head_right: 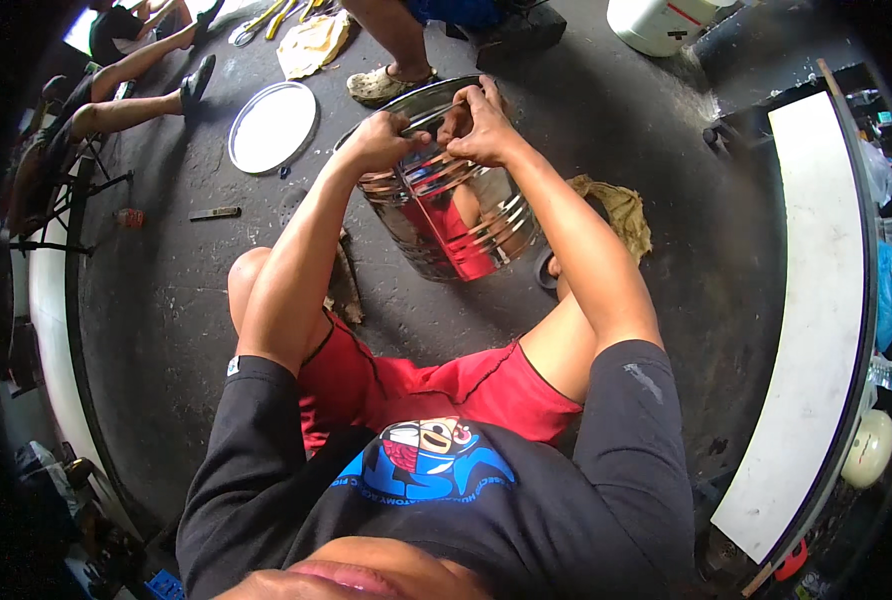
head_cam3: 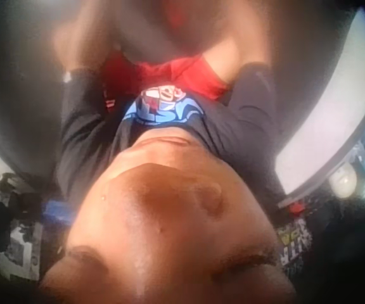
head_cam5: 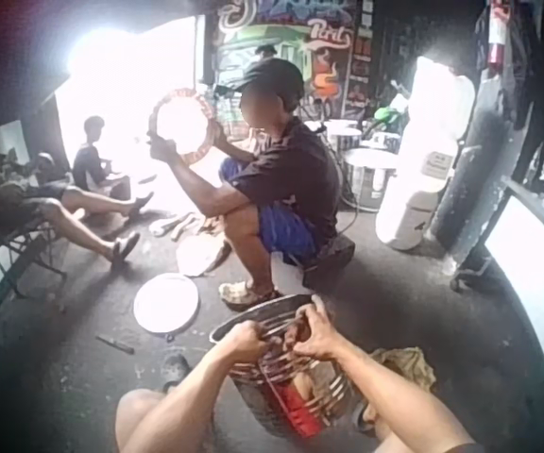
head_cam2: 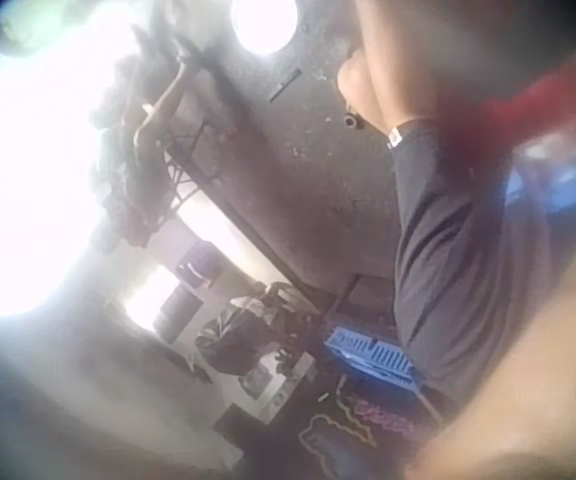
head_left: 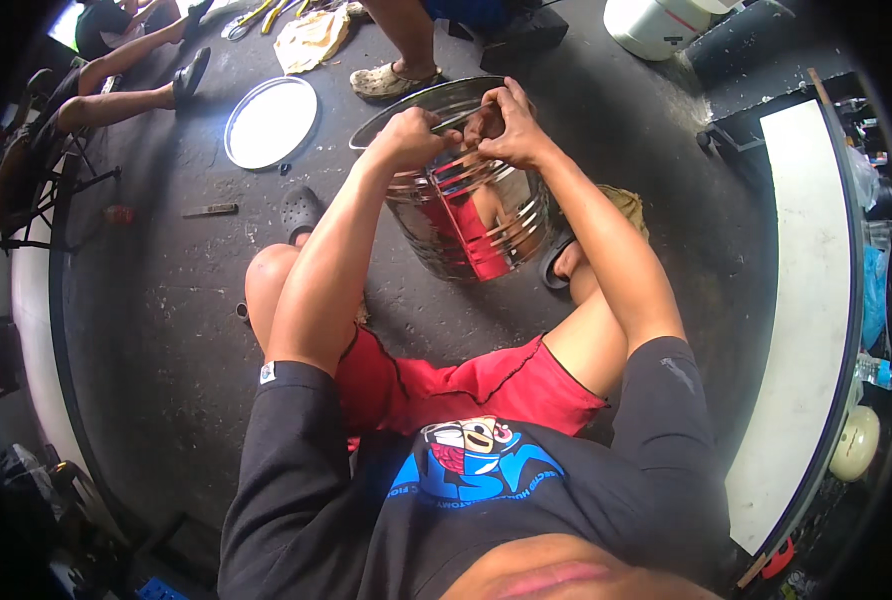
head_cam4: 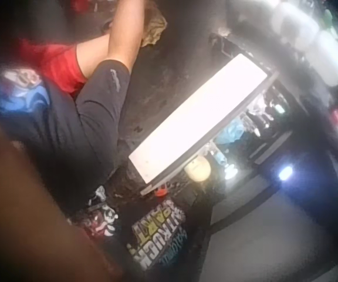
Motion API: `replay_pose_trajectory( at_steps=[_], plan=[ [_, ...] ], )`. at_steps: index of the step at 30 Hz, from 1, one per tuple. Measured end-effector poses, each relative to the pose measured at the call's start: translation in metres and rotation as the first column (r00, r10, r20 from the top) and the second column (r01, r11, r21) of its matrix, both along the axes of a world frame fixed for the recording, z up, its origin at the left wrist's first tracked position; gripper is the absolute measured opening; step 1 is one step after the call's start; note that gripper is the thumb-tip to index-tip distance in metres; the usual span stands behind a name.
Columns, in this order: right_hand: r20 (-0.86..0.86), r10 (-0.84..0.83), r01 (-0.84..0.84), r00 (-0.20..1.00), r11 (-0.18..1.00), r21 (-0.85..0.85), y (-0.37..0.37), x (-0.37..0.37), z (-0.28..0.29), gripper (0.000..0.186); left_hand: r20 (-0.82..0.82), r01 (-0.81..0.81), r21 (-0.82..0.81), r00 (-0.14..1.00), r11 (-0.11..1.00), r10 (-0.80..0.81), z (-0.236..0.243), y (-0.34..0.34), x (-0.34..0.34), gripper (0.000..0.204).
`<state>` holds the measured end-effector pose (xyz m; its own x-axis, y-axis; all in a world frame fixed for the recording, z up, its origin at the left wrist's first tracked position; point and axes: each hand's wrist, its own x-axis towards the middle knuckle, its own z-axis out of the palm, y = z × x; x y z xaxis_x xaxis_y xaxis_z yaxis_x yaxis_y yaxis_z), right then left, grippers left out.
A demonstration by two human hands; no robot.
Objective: The person cleans and assembles parts of a drum by hand while sitting on the floor, handling the drum shell and internal components.
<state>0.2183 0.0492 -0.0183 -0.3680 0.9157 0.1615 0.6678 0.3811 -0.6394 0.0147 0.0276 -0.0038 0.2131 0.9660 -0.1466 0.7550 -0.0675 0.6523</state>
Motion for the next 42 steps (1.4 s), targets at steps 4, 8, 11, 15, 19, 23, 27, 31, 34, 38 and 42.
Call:
replay_pose_trajectory(
  at_steps=[4,8,11,15,19,23,27,31,34,38,42],
  plan=[
    [0.037,-0.013,0.013,0.999,1.000,0.012,0.003,0.003,-0.006,0.069,-0.014,0.012,0.025,1.000,1.000,-0.011,-0.002,0.000,-0.001,0.046],
    [0.078,0.059,-0.065,0.995,0.995,0.077,0.001,0.008,-0.007,0.067,-0.023,-0.027,-0.001,0.999,1.000,0.027,0.002,-0.002,-0.002,0.045],
    [0.078,0.064,-0.068,0.995,0.996,0.051,-0.002,0.008,-0.005,0.065,0.041,-0.014,-0.050,0.999,0.999,0.016,0.003,-0.005,-0.003,0.045],
    [0.043,0.036,-0.037,0.998,0.999,0.025,-0.002,0.005,-0.006,0.063,0.001,-0.008,-0.054,1.000,0.998,0.008,0.003,-0.001,-0.003,0.045],
    [-0.058,0.042,-0.041,0.997,0.999,0.032,0.002,0.008,-0.013,0.061,0.012,-0.011,-0.017,1.000,1.000,0.011,0.000,-0.001,-0.001,0.044],
    [-0.101,0.025,-0.021,0.995,0.999,0.039,0.002,0.005,-0.018,0.063,0.022,0.012,-0.012,1.000,1.000,-0.012,0.003,-0.003,-0.004,0.045],
    [-0.108,-0.006,0.015,0.994,0.997,0.082,0.002,-0.001,-0.021,0.066,0.054,0.017,0.009,0.998,1.000,-0.018,0.003,-0.002,-0.008,0.045],
    [-0.080,-0.027,0.033,0.996,0.997,0.073,0.002,-0.003,-0.021,0.067,0.007,0.045,-0.090,0.999,0.995,-0.045,0.013,-0.003,-0.008,0.049],
    [-0.053,-0.045,0.049,0.998,0.996,0.073,0.002,-0.005,-0.021,0.065,0.016,0.052,-0.084,0.999,0.995,-0.051,0.014,-0.004,-0.010,0.048],
    [-0.006,0.009,-0.008,1.000,0.985,0.175,0.004,-0.001,-0.017,0.058,0.022,0.044,-0.002,0.999,0.999,-0.044,0.009,-0.005,-0.011,0.042],
    [-0.007,0.052,-0.050,0.999,0.990,0.129,-0.001,0.004,-0.013,0.058,0.037,0.034,-0.042,0.999,0.999,-0.032,0.002,-0.001,-0.013,0.041]
  ],
)
